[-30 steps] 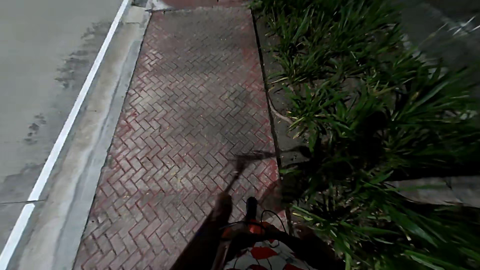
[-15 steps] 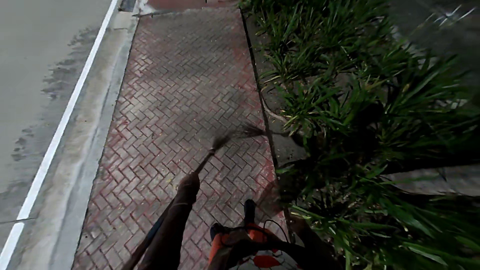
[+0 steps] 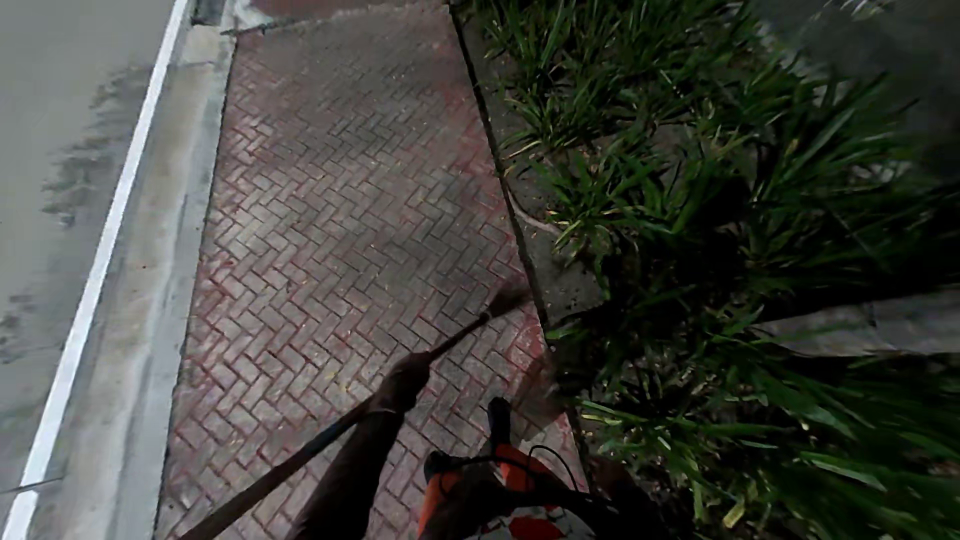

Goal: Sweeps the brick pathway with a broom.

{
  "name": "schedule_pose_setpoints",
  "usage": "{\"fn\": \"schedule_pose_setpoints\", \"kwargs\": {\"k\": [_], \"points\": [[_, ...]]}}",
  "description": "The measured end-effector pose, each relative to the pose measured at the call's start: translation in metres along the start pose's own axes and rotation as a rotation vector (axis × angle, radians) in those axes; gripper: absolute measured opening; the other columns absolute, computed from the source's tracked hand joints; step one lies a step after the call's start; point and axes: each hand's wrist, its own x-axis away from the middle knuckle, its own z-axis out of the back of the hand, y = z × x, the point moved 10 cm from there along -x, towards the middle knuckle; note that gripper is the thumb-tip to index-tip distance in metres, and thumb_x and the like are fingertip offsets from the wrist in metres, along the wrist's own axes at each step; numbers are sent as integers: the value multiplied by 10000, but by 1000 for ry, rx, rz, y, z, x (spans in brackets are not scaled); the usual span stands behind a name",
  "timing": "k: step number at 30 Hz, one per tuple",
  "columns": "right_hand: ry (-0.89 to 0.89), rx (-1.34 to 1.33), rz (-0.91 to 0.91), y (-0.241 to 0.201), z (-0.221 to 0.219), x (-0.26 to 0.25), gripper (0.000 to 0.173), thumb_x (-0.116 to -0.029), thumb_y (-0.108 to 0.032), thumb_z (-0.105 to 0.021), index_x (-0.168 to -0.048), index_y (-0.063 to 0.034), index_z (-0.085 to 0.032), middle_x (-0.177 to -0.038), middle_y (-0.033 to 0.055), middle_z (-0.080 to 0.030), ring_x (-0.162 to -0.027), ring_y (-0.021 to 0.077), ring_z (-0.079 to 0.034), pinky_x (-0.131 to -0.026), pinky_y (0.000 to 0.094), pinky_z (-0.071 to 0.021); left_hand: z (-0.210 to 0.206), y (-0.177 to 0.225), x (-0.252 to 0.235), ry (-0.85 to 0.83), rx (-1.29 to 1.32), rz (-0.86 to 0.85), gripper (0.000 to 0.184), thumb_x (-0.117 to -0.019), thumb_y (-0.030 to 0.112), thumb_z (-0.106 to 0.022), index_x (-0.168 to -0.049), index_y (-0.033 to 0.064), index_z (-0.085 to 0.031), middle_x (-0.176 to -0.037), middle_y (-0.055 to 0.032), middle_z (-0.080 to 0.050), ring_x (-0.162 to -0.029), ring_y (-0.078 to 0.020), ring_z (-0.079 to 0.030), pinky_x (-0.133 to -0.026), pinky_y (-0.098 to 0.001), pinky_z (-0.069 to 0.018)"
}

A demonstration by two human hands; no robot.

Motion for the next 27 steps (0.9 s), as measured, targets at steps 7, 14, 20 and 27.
{"fn": "schedule_pose_setpoints", "kwargs": {"k": [7,14,20,27], "points": [[15,-185,-65,-16,2,16,412,-1081,-123,-507,-1471,7,-521,-1440,284,-563,-1345,398,-555,-1153,508,-424,42,42,-57,57,-26,266,433,-1098,147,-405,-1488,-36,-449,-1448,-273,-549,-1340,-416,-557,-1076,-556,-471],[34,-74,-13,77,-56,-30,392,-1060,-203,-558,-1404,-21,-605,-1375,242,-632,-1293,364,-609,-1120,505,-475,-88,147,-46,-243,-207,-117,393,-1060,84,-456,-1438,21,-543,-1435,-236,-570,-1311,-419,-566,-1031,-585,-494],[21,-31,-29,1,-16,-2,401,-1084,-172,-506,-1447,-7,-556,-1437,259,-579,-1360,382,-551,-1163,525,-416,-125,66,12,-272,0,-135,397,-1054,112,-506,-1445,118,-575,-1388,-190,-625,-1305,-386,-584,-1076,-585,-466],[-61,53,57,-65,-36,-4,417,-1096,-151,-464,-1488,-19,-518,-1466,261,-557,-1390,393,-523,-1184,527,-383,-130,-128,112,-149,217,237,400,-1056,107,-519,-1452,82,-570,-1399,-214,-619,-1315,-390,-580,-1098,-580,-450]]}}
